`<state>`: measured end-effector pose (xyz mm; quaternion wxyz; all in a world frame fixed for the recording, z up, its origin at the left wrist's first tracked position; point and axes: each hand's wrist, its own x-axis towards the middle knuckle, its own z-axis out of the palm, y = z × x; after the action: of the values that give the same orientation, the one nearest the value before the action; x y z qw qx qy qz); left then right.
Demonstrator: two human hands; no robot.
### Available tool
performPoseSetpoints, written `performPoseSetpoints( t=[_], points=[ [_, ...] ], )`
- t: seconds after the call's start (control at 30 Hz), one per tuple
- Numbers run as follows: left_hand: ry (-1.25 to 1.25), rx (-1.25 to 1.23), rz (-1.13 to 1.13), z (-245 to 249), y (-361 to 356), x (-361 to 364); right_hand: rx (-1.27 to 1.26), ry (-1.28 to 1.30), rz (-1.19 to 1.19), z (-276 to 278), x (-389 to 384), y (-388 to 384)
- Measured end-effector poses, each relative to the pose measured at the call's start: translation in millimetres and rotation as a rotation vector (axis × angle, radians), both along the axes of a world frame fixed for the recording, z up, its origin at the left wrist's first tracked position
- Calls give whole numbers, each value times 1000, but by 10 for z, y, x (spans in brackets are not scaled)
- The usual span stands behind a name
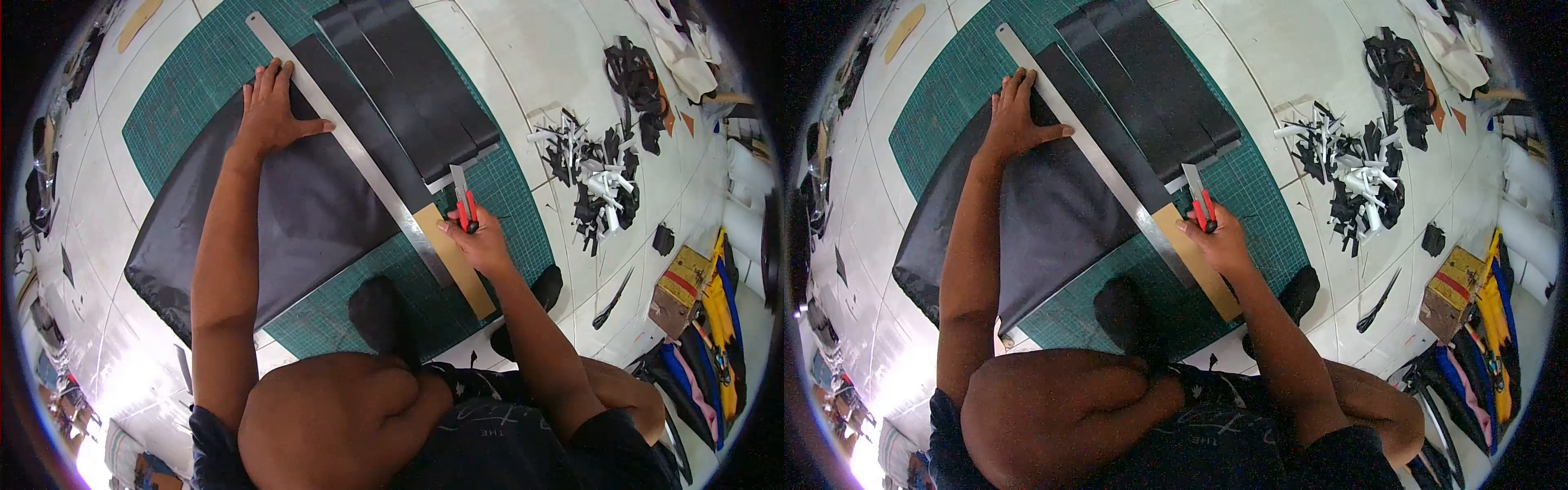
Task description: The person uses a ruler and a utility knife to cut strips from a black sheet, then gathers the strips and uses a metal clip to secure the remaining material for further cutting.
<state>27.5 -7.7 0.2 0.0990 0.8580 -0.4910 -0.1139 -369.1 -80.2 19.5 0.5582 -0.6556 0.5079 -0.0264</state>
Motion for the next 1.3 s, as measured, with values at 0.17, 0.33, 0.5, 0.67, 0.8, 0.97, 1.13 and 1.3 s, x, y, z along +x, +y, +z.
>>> performPoseSetpoints(
  t=[0.17, 0.33, 0.5, 0.67, 0.8, 0.97, 1.13, 1.3],
  points=[
    [12, -9, 12, 9, 4, 1, 10, -4, 13, -18, 15, -18],
    [51, 8, 10, 25, -12, 15, 6, -17, 12, -20, 16, -9],
    [47, 13, 9, 31, -6, 8, -6, 29, 33, 14, 27, -20],
    [48, 35, 12, 80, -14, -1, -12, 26, 34, 26, 54, 12],
    [38, 61, 6, 82, -31, 0, 6, -10, -2, -59, -16, 35],
    [25, 60, 5, 80, -17, 6, 17, 9, -20, -33, -23, 10],
    [40, 40, 15, 75, -24, -12, 49, 24, -10, -21, -8, 6],
    [34, 46, 15, 57, -21, -11, -1, 1, -3, -47, -1, 19]
  ],
)
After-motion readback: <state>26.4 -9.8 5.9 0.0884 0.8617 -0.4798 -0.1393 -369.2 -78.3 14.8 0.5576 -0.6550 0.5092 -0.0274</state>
